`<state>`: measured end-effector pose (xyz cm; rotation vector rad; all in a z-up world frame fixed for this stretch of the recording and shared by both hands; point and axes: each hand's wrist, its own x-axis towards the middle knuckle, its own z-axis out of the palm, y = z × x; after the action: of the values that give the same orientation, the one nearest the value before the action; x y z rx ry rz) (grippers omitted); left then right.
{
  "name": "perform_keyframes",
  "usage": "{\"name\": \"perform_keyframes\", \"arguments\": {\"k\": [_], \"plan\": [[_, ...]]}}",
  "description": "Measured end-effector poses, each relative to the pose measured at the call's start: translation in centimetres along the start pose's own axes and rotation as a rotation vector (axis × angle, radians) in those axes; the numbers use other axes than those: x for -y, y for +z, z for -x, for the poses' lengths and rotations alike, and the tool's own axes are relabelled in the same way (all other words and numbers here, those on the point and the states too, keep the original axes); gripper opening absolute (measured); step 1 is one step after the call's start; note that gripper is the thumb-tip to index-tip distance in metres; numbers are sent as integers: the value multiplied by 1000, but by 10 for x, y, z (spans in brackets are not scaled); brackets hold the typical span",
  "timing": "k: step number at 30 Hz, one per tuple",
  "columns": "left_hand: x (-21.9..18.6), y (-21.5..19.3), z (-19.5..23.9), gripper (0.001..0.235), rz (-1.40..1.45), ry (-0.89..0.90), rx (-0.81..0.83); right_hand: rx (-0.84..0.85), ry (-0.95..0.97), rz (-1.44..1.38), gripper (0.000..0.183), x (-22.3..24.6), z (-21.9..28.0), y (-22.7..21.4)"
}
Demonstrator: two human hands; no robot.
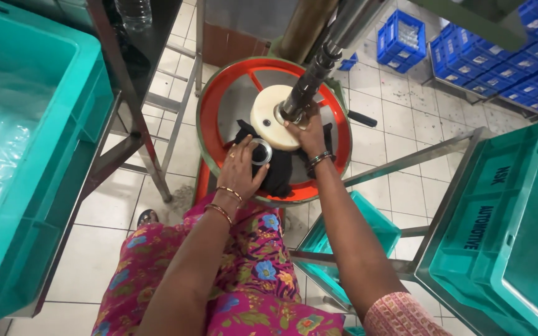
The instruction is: The operator is using a manual or semi-automatic press machine to assemble metal rings and components, placing pieces in a jig and engaging the press mechanism.
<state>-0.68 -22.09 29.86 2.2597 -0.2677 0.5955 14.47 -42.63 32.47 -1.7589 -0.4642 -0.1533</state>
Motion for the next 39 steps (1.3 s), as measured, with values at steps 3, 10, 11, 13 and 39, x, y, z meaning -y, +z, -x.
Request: {"name": "perform_keyframes", "arguments": {"k": [3,10,11,13,39], "plan": [[1,0,0,62,-10,-5,1,-5,9,16,82,2,0,1],[-1,-2,0,60,-29,-5,3,-8,-34,63,79,-1,-2,0],[-1,-2,1,60,-28,-5,4,-9,-33,62,79,1,-1,1],[0,0,1,59,-30,3,-12,-18,5,88,79,4,-1,1],[-4,-5,-2,60,0,37,-47,-30,-37,118,73,-3,-3,-1]]}}
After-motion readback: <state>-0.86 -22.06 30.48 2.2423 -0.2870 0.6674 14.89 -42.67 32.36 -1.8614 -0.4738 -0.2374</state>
